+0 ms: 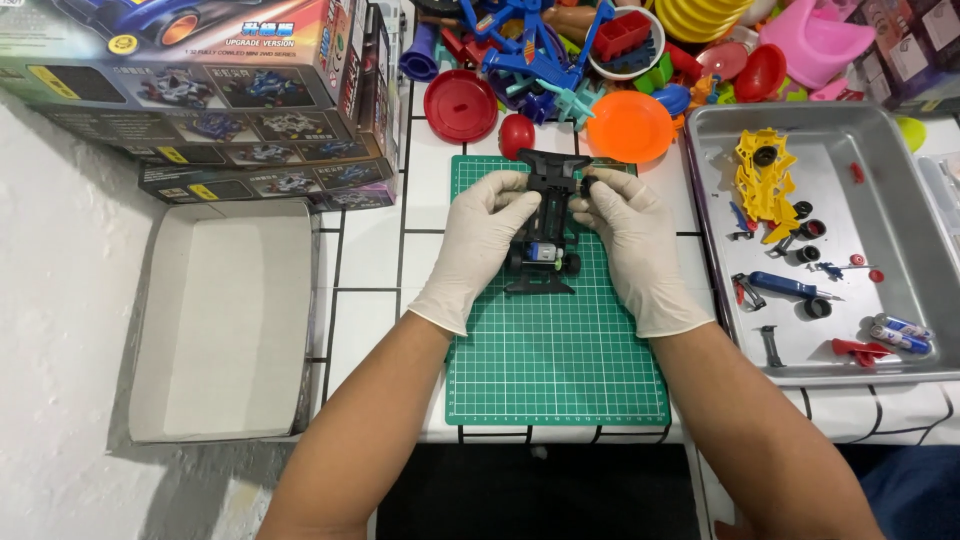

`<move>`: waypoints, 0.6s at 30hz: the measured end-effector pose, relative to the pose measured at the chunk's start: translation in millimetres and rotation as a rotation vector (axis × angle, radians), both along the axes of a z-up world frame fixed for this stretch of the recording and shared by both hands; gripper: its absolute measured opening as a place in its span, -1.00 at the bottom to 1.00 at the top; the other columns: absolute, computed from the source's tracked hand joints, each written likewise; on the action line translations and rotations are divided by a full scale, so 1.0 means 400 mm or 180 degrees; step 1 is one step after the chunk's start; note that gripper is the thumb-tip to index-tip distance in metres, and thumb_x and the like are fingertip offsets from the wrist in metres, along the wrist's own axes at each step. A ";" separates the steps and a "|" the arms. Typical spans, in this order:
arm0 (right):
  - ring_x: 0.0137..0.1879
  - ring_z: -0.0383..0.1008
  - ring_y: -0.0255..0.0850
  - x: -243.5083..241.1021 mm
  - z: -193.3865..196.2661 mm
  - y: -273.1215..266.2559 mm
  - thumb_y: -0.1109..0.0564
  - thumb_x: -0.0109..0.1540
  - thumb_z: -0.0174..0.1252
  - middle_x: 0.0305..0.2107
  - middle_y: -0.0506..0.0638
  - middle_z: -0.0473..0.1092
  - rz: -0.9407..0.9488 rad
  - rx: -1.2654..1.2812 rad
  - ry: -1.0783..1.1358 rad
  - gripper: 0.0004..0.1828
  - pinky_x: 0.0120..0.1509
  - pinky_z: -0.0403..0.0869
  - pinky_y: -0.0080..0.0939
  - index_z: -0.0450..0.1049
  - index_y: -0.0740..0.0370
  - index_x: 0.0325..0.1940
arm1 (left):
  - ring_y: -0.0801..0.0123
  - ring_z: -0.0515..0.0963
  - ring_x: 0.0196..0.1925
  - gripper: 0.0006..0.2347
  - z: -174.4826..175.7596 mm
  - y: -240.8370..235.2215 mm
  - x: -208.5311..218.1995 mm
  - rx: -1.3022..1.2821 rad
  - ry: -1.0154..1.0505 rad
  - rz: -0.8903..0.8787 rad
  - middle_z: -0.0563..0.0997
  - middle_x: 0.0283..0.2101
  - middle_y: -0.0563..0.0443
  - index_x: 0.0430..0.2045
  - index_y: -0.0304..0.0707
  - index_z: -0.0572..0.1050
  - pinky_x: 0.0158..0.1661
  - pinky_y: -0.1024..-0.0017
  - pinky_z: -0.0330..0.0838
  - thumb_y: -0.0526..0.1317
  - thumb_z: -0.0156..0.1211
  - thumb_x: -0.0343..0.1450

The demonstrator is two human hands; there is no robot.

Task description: Assembling the internal motor and gear components of a toy car chassis on a cutting mat.

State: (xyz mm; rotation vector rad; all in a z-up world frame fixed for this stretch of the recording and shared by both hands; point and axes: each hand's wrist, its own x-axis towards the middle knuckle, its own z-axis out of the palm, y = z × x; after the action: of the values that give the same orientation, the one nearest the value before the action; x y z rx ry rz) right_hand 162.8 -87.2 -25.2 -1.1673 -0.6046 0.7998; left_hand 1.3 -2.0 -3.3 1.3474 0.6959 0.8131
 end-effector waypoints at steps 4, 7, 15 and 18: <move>-0.12 0.59 -0.17 -0.006 0.001 0.002 0.16 0.36 0.17 -0.15 0.17 0.48 0.0021 0.0052 0.0124 -0.70 0.06 0.67 -0.22 0.44 0.38 0.12 | 0.49 0.66 -0.32 -0.80 0.000 0.001 -0.002 -0.0029 0.0005 -0.0012 0.70 -0.32 -0.06 -0.11 -0.26 0.58 -0.27 0.53 0.62 -0.25 0.30 0.42; -0.13 0.60 -0.17 -0.005 0.001 0.001 0.17 0.36 0.18 -0.18 0.13 0.47 0.0014 0.0078 0.0116 -0.72 0.02 0.66 -0.27 0.45 0.38 0.10 | 0.50 0.65 -0.30 -0.80 0.002 -0.001 -0.003 0.0008 0.0022 -0.0010 0.70 -0.32 -0.06 -0.10 -0.24 0.58 -0.24 0.52 0.61 -0.25 0.31 0.42; -0.14 0.59 -0.18 -0.004 -0.008 0.001 0.17 0.35 0.19 -0.19 0.13 0.46 -0.0023 0.0106 0.0238 -0.73 0.01 0.67 -0.27 0.45 0.39 0.08 | 0.48 0.67 -0.30 -0.79 -0.002 0.001 0.001 0.0020 -0.0021 -0.0006 0.71 -0.32 -0.07 -0.12 -0.23 0.59 -0.25 0.50 0.63 -0.24 0.34 0.41; -0.17 0.61 -0.18 -0.008 0.001 -0.002 0.18 0.33 0.23 -0.23 0.08 0.47 -0.0039 0.0058 0.0313 -0.75 -0.02 0.69 -0.25 0.47 0.35 0.04 | 0.48 0.66 -0.29 -0.79 0.005 -0.002 -0.001 -0.0034 -0.0012 -0.0050 0.71 -0.31 -0.06 -0.11 -0.21 0.60 -0.25 0.50 0.62 -0.23 0.34 0.41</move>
State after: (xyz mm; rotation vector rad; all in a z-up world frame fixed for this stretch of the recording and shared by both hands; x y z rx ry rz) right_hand 159.7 -88.1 -24.6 -1.1075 -0.5219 0.8345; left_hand 0.9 -2.9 -1.4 1.3399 0.6851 0.7982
